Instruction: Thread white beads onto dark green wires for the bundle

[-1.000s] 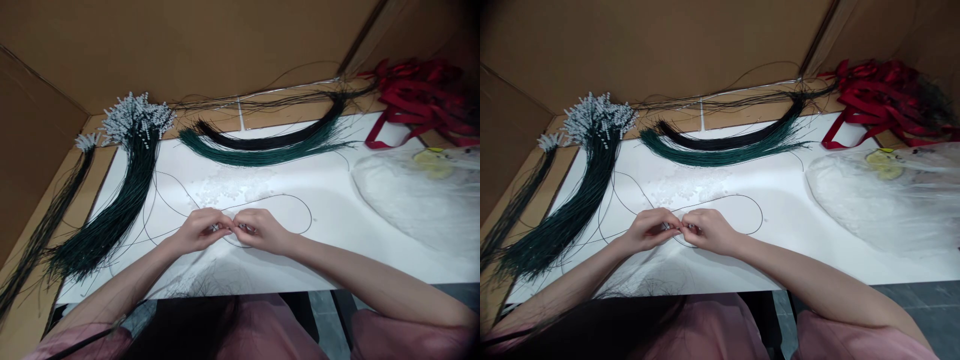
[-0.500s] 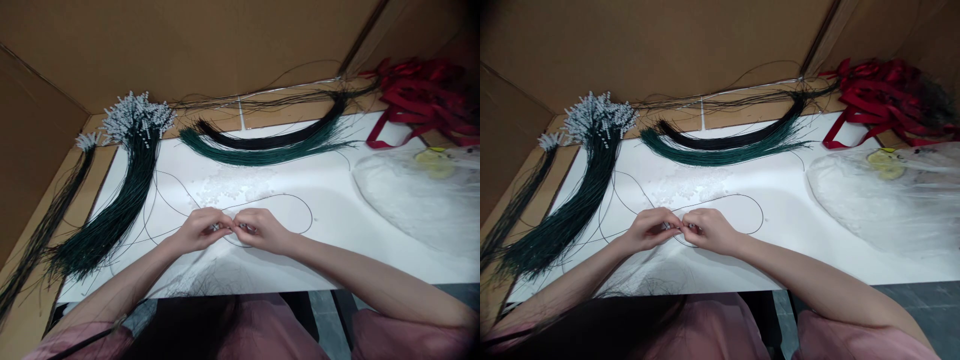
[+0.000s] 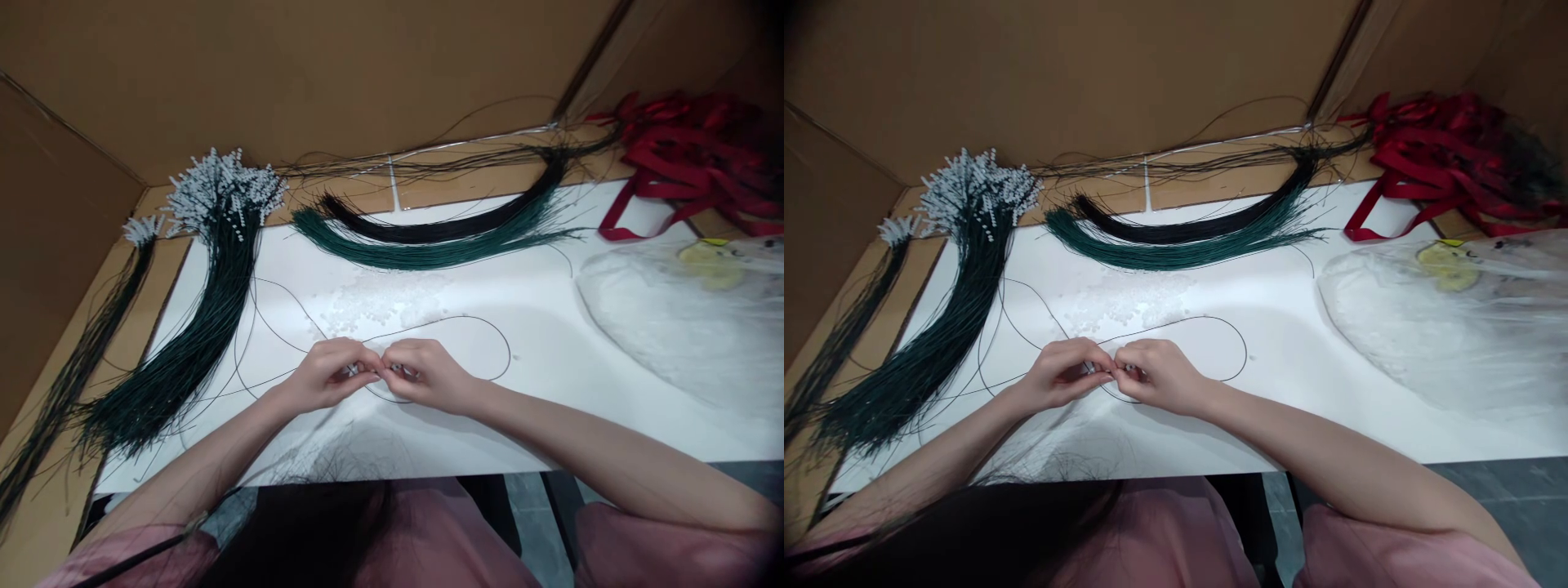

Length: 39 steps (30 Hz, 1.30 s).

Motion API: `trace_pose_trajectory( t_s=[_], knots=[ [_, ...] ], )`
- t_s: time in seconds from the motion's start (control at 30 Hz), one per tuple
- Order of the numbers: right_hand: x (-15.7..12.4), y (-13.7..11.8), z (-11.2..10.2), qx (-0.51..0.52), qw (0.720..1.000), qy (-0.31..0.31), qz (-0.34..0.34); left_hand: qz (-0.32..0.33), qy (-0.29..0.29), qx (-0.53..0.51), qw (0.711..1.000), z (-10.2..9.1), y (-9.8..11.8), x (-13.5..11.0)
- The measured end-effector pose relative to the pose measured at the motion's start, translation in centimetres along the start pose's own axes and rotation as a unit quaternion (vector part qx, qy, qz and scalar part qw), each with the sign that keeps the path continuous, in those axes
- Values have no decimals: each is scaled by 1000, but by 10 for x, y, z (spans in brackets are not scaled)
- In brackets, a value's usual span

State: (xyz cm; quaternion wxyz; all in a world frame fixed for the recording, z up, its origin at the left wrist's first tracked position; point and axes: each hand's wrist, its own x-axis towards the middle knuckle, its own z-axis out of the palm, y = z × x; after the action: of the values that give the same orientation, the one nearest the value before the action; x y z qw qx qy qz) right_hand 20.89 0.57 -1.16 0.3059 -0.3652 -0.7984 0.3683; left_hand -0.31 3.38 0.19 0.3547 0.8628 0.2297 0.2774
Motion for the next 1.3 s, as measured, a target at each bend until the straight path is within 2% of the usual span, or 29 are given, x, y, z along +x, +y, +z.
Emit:
trace_pose_trajectory(
  t_s=[0.87,1.3],
  knots=[
    [-1,0,0,-10,1000,0,-12,-8,-11,-3,1000,-1,1,0],
    [-1,1,0,-28,999,-20,-13,-15,-24,-5,1000,0,-2,-2]
  ],
)
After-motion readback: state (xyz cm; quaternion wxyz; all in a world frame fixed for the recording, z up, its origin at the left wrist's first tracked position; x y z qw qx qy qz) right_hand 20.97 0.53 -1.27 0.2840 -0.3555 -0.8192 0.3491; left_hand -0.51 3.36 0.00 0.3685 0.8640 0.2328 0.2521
